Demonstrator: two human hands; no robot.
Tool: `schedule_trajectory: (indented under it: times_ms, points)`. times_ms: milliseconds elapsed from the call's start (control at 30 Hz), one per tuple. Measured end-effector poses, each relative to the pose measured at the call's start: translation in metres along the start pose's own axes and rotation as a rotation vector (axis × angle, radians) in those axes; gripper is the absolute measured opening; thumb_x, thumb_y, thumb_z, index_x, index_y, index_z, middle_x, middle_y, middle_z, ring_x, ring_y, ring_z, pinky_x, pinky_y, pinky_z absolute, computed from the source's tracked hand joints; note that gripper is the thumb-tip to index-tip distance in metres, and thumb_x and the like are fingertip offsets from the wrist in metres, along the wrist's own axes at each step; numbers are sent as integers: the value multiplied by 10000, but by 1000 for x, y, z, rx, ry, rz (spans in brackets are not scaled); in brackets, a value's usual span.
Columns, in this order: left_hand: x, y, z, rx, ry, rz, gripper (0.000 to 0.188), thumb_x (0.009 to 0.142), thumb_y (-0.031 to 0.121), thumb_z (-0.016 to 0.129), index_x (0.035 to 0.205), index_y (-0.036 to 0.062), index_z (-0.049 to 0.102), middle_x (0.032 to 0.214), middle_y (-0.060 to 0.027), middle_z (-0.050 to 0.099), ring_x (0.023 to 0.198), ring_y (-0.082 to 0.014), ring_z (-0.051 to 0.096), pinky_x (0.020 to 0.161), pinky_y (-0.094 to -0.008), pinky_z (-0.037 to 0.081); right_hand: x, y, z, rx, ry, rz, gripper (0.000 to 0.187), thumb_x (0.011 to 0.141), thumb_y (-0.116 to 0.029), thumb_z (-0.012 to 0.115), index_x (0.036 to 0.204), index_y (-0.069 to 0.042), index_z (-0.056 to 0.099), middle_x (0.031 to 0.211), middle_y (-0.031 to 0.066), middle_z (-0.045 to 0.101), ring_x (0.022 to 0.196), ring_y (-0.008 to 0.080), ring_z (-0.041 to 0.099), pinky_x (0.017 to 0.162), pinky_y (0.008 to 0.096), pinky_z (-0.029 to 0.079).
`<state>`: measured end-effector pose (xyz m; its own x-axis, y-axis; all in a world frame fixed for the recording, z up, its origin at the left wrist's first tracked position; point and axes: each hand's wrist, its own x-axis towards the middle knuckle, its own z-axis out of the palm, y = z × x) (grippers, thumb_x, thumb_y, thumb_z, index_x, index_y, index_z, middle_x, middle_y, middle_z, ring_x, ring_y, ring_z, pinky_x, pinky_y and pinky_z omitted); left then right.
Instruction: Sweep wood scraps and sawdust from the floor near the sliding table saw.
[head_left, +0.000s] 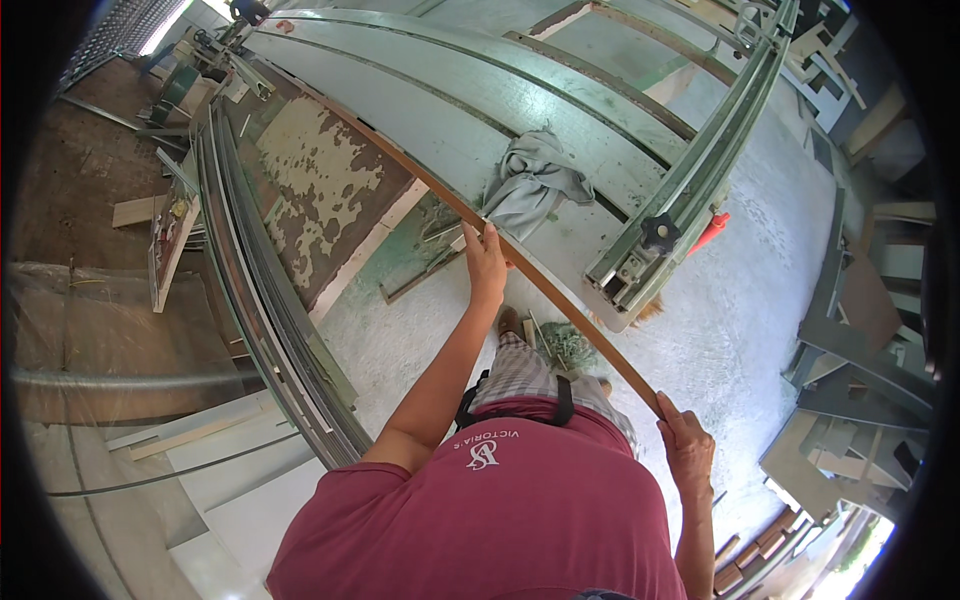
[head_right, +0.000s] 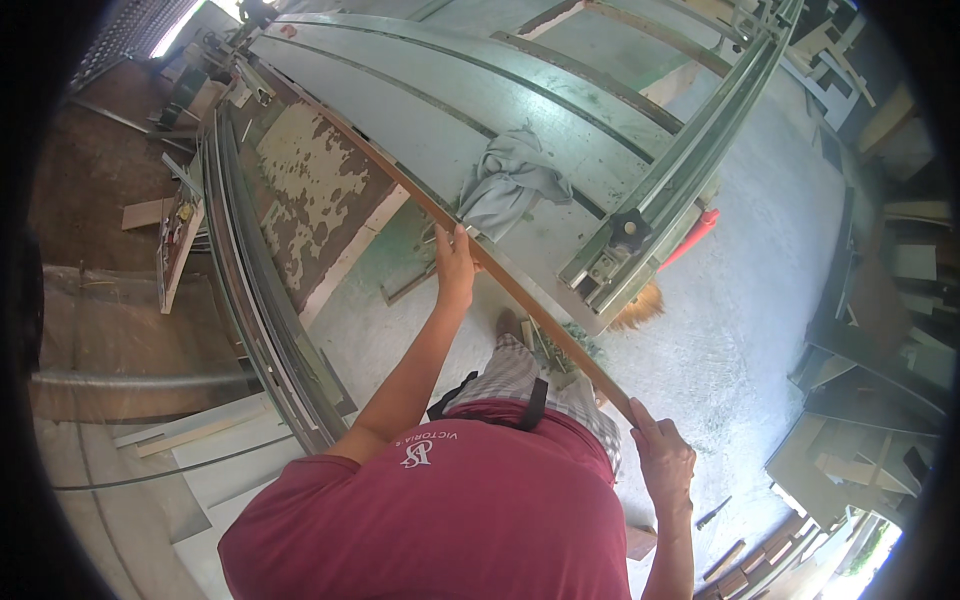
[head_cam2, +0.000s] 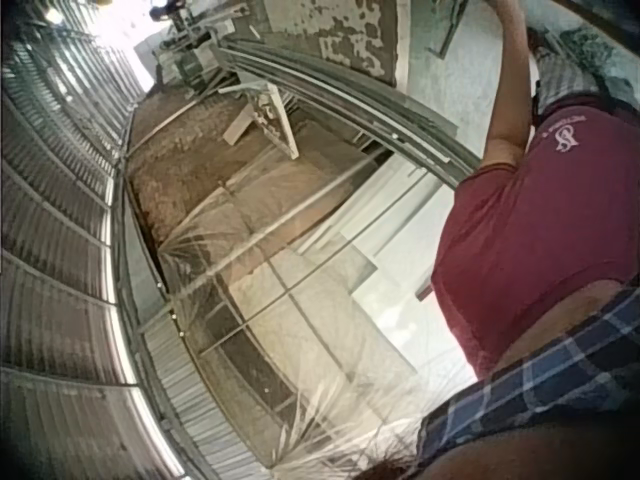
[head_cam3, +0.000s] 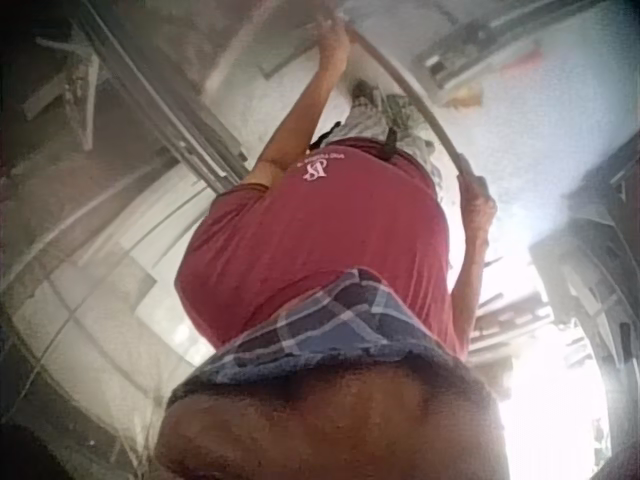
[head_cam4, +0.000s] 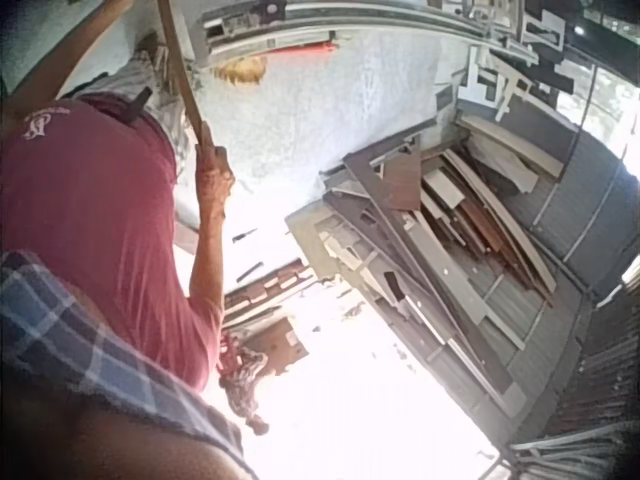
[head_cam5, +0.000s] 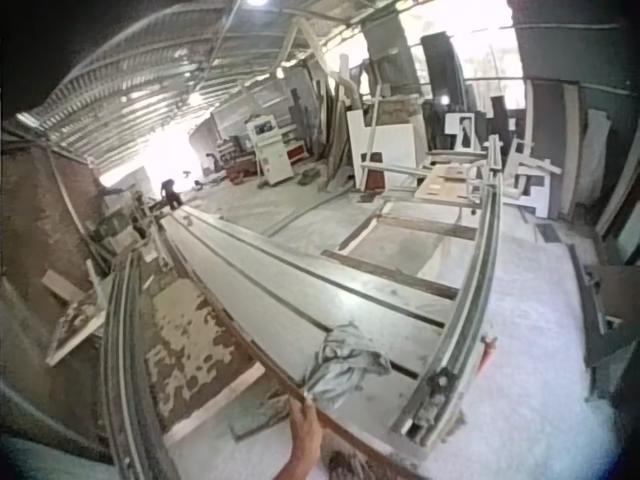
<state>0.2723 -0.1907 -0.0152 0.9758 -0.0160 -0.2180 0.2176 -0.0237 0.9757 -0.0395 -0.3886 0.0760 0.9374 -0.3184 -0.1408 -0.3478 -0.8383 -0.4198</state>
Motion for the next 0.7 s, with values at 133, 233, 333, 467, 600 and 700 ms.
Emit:
schedule_trajectory:
  times_ms: [133, 233, 333, 467, 600, 700]
  points:
    - [-1, 10, 1, -22, 12, -1, 577, 909, 275, 375, 1344, 34, 80, 903, -105, 493, 649, -153, 532, 552, -296, 470, 2, 7, -18, 259, 4, 49, 556, 696, -93, 653, 1204, -196, 452, 793, 103, 546, 655, 251, 581, 573, 349, 482]
    - [-2, 13, 2, -73, -1, -6, 568, 907, 276, 379, 1340, 33, 104, 902, -106, 495, 634, -153, 530, 539, -298, 471, -7, 25, -44, 267, -65, 111, 572, 657, -91, 675, 1188, -147, 471, 861, 116, 544, 745, 253, 561, 653, 353, 472]
    - [-1, 14, 0, -47, -22, -1, 574, 904, 278, 386, 1342, 38, 104, 893, -109, 496, 631, -148, 526, 522, -294, 466, -22, 34, -53, 262, -60, 182, 469, 643, -78, 676, 1094, -131, 560, 865, 96, 529, 781, 239, 532, 662, 336, 457]
    - [3, 16, 0, -9, -24, -7, 587, 901, 274, 389, 1341, 29, 86, 888, -113, 496, 625, -144, 521, 516, -292, 461, -39, 32, -51, 109, 27, 176, 418, 607, -50, 691, 1010, -124, 607, 854, 70, 491, 811, 221, 515, 646, 332, 453]
    - [14, 18, 4, -18, -27, -9, 575, 902, 257, 379, 1328, 6, 85, 884, -127, 495, 603, -153, 522, 515, -302, 462, -38, 27, -44, 71, 110, 198, 410, 592, -46, 699, 985, -118, 610, 844, 65, 482, 786, 215, 511, 612, 326, 455]
    - [26, 20, 4, -26, 4, -12, 580, 907, 267, 378, 1329, 0, 81, 811, -103, 480, 569, -140, 493, 489, -277, 432, -31, 21, -40, 37, 164, 158, 397, 581, -50, 706, 963, -115, 615, 834, 59, 479, 766, 209, 511, 599, 323, 458]
